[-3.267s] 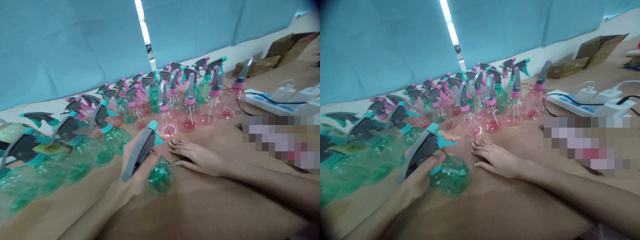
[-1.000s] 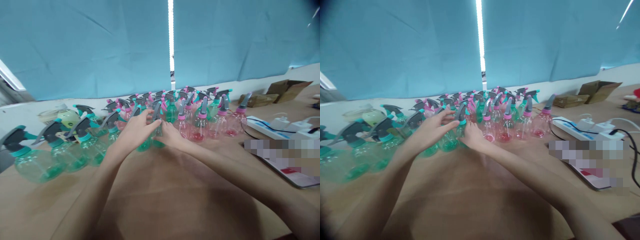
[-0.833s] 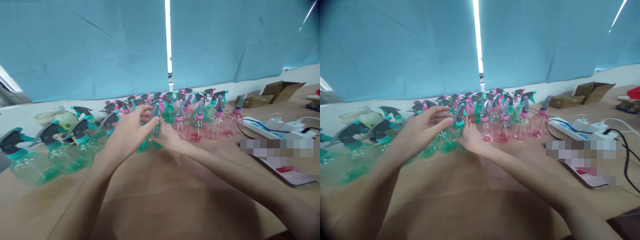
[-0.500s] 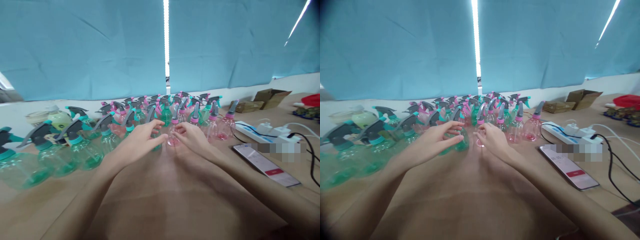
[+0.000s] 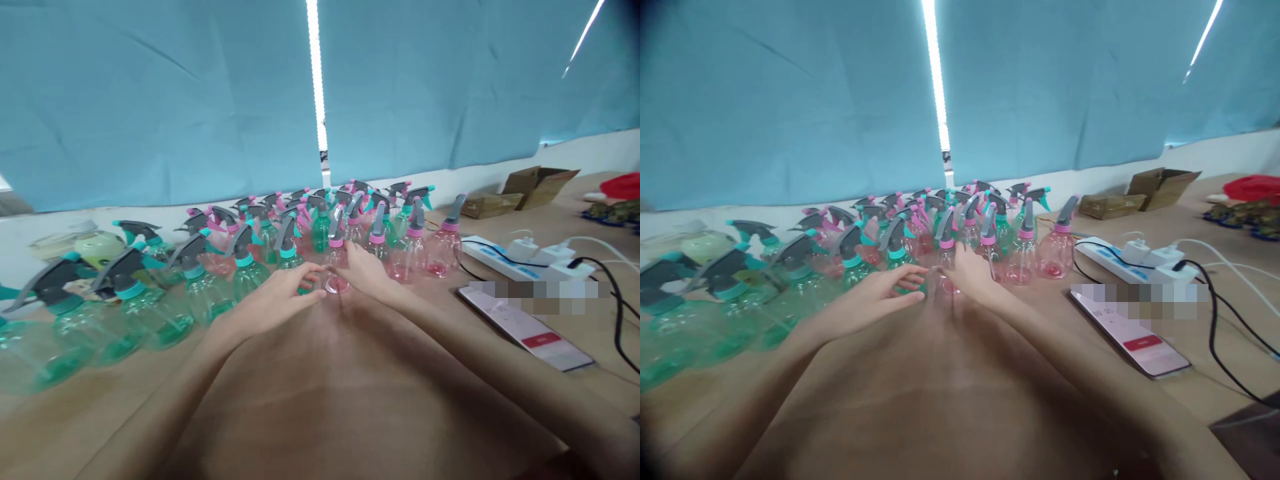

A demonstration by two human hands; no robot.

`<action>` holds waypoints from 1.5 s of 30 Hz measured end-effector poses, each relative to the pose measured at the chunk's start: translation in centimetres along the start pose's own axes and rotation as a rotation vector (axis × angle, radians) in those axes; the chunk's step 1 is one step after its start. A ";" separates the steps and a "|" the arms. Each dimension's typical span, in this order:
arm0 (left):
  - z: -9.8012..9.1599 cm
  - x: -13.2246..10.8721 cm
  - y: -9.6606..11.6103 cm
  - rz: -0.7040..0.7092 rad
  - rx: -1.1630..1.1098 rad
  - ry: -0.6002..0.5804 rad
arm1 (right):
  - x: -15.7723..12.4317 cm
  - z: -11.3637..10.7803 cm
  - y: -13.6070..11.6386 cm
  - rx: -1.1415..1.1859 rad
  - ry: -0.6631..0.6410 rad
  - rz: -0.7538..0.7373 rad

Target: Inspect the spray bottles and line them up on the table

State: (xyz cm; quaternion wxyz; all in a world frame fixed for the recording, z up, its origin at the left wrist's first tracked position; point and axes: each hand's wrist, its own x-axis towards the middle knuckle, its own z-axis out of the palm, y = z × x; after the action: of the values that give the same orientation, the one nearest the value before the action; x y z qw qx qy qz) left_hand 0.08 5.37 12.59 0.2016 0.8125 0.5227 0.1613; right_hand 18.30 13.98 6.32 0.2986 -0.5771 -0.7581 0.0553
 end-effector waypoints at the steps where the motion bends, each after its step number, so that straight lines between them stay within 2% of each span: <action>1: 0.1 0.1 0.0 -0.011 0.000 -0.006 | -0.2 0.0 0.0 -0.008 -0.008 0.000; 9: 1.4 0.8 -0.3 -0.016 -0.059 0.079 | -4.4 -0.9 0.3 -0.042 -0.040 -0.112; 14: 2.3 1.3 0.0 0.014 -0.112 0.199 | -7.2 -0.7 0.1 -0.012 0.099 -0.320; 19: 3.7 1.0 1.6 0.068 -0.210 0.318 | -9.4 -0.3 -0.8 0.042 0.158 -0.469; 24: 5.3 0.2 2.4 0.147 -0.370 0.419 | -11.3 0.6 -2.0 0.129 0.200 -0.468; 27: 5.3 -0.3 2.6 0.147 -0.433 0.469 | -12.1 1.4 -2.6 0.177 0.196 -0.446; 31: 5.4 -0.4 2.4 0.161 -0.502 0.480 | -12.3 2.0 -2.8 0.314 0.141 -0.477; 34: 5.6 -0.1 2.1 0.163 -0.533 0.483 | -11.4 1.3 -1.6 0.377 0.056 -0.561; 37: 5.6 0.2 2.0 0.159 -0.547 0.462 | -9.7 -0.4 0.9 0.394 -0.047 -0.636; 39: 5.4 0.2 2.1 0.153 -0.559 0.448 | -8.6 -1.5 2.8 0.402 -0.077 -0.603; 41: 5.3 0.2 2.3 0.138 -0.573 0.431 | -7.9 -1.8 4.5 0.396 -0.081 -0.493; 45: 5.0 0.1 2.6 0.123 -0.555 0.402 | -7.9 -0.4 6.4 0.372 -0.153 -0.392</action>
State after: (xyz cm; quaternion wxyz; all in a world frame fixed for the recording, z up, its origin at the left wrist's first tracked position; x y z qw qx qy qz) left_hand 4.51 3.70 9.52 0.2977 0.7088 0.4381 0.4658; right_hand 25.12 8.80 0.80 0.3463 -0.3488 -0.8525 0.1781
